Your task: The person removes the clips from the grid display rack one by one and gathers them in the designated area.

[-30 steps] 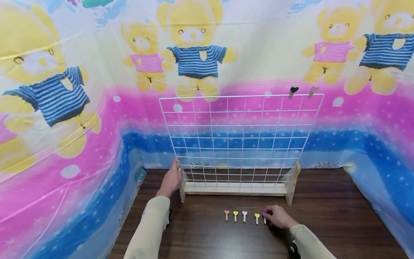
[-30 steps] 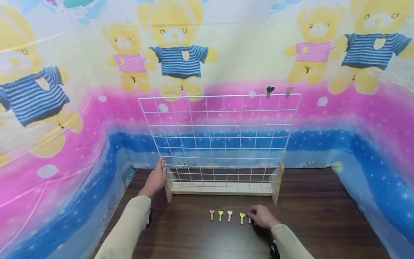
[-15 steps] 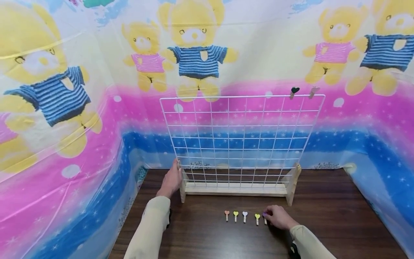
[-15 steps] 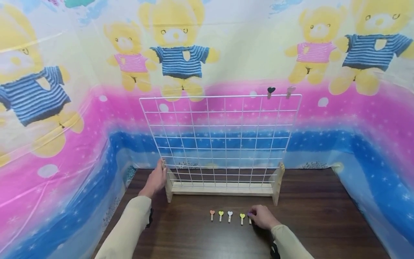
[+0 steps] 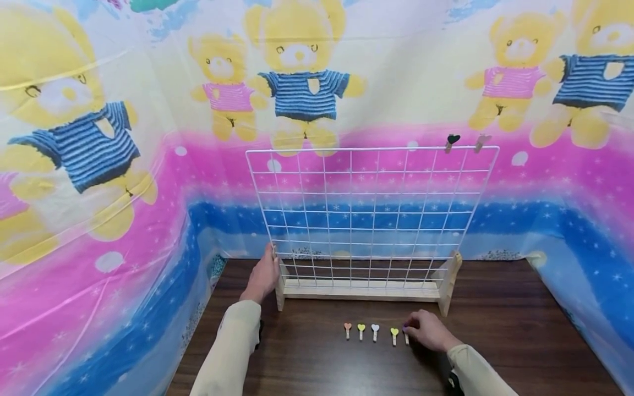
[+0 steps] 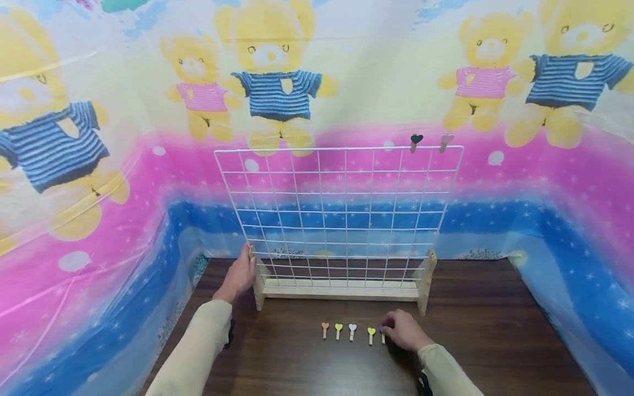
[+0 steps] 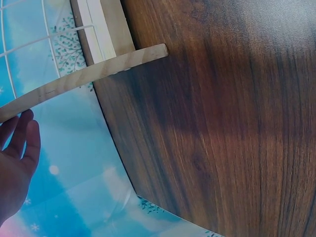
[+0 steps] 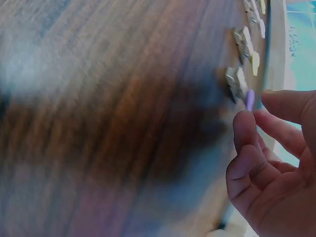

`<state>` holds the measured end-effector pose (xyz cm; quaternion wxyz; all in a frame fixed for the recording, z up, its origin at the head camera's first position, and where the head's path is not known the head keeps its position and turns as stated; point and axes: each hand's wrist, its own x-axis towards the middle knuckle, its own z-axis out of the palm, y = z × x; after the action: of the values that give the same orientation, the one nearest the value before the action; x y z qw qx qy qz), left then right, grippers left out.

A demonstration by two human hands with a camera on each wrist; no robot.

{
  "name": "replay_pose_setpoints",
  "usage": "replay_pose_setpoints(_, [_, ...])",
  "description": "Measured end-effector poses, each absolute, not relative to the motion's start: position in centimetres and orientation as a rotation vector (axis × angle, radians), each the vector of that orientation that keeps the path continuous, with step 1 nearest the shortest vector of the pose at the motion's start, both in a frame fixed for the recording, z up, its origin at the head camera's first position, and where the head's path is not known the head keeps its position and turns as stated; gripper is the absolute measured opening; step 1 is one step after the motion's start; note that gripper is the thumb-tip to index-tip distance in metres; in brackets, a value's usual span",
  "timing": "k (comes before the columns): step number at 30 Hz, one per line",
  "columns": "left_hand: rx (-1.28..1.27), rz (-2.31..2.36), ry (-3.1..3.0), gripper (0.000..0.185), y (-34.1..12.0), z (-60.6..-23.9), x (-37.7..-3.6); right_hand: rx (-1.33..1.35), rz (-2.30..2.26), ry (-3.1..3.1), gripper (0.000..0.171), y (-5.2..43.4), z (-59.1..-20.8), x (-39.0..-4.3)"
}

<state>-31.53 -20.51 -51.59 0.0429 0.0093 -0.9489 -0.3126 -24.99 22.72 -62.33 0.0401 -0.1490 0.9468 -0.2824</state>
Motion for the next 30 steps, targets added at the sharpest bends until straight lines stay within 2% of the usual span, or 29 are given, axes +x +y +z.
replay_pose_setpoints(13, [0.026,-0.943,-2.903,0.048,-20.4,-51.5,-31.3,-0.602,-0.885,2.985,0.009,23.7,-55.5,-24.7])
replay_pose_setpoints(20, [0.024,-0.957,-2.901,0.049,-20.5,-51.4,-31.3,-0.663,-0.855,3.032,0.014,23.8,-49.2,-24.3])
replay_pose_setpoints(30, [0.032,-0.985,-2.906,0.049,-20.6,-51.4,-31.2,-0.921,-0.874,3.181,0.018,24.0,-40.3,-23.7])
